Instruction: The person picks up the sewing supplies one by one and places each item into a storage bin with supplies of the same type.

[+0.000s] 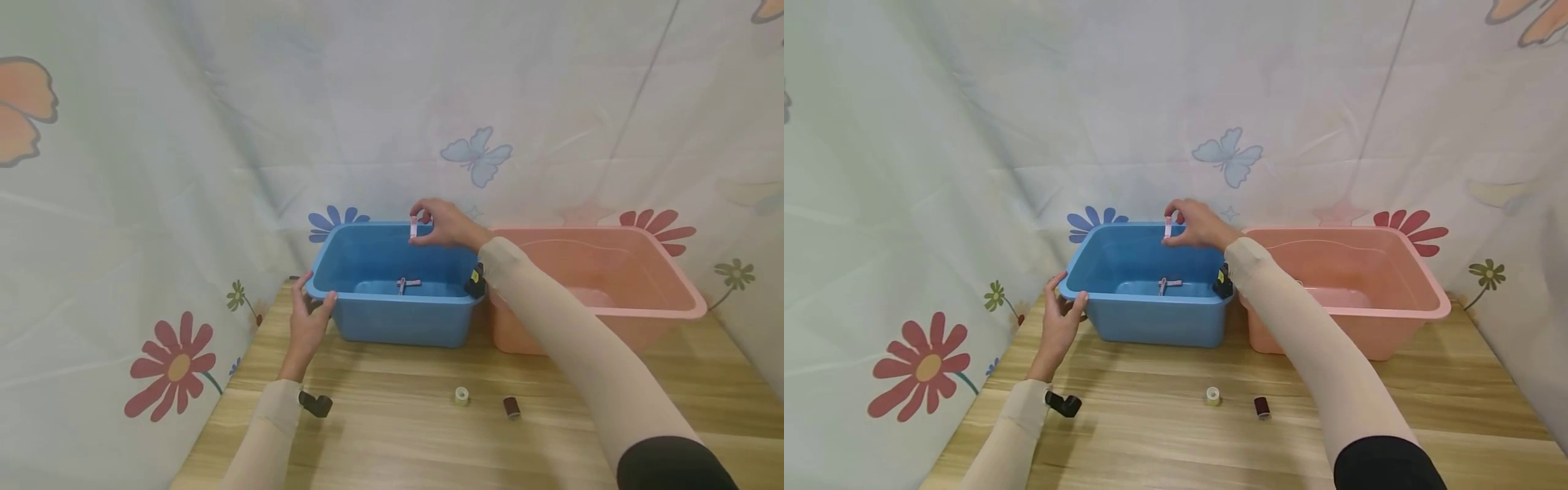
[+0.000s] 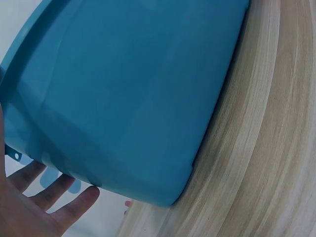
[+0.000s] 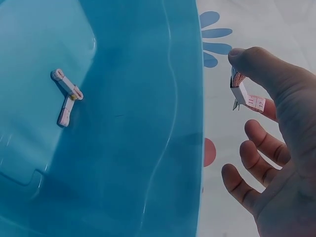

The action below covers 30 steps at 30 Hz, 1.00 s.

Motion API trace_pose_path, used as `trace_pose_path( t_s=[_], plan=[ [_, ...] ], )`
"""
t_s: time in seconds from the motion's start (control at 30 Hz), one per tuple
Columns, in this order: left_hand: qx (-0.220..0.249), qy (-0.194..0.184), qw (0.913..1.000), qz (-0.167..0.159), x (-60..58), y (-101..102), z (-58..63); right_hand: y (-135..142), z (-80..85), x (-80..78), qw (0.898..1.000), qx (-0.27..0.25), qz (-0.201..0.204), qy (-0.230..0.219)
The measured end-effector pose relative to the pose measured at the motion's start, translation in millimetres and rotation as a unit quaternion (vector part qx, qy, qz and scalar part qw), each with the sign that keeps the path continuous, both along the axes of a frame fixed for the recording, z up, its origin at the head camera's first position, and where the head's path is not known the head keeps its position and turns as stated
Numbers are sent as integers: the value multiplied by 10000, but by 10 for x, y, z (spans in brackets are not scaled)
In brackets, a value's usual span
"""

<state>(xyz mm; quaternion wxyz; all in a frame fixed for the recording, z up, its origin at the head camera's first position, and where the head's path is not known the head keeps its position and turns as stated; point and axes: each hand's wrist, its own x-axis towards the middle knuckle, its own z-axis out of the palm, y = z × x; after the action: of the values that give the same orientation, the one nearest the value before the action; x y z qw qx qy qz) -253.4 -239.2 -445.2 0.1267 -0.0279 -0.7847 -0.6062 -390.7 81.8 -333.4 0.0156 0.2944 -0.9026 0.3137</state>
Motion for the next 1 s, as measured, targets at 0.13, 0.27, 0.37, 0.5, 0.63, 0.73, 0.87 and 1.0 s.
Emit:
trace_pose_path(
  t_s=[0.13, 0.27, 0.37, 0.5, 0.63, 0.73, 0.87, 1.0],
  plan=[
    [16, -4, 10000, 5, -4, -1, -13, -17, -29, -18, 10000, 33, -31, -13],
    [-15, -15, 10000, 38, -4, -3, -16, -27, -48, -46, 10000, 49, -37, -18],
    [-23, -28, 10000, 31, -6, -7, -12, -27, -57, -66, 10000, 48, -46, -33],
    [2, -35, 10000, -9, -10, -12, -10, -29, -63, -83, 9999, 67, -91, -32],
    [22, 7, 10000, -28, -12, -17, -12, -35, -71, -101, 9999, 95, -119, -16],
    [18, 21, 10000, -40, -10, -18, -8, -32, -74, -118, 9999, 104, -99, -12],
    [34, -2, 10000, -44, -49, -41, -53, -21, -73, -127, 9999, 99, -40, 16],
    [58, -41, 10000, 15, -154, -93, -198, -15, -73, -126, 10000, 88, -25, 5]
  ],
)
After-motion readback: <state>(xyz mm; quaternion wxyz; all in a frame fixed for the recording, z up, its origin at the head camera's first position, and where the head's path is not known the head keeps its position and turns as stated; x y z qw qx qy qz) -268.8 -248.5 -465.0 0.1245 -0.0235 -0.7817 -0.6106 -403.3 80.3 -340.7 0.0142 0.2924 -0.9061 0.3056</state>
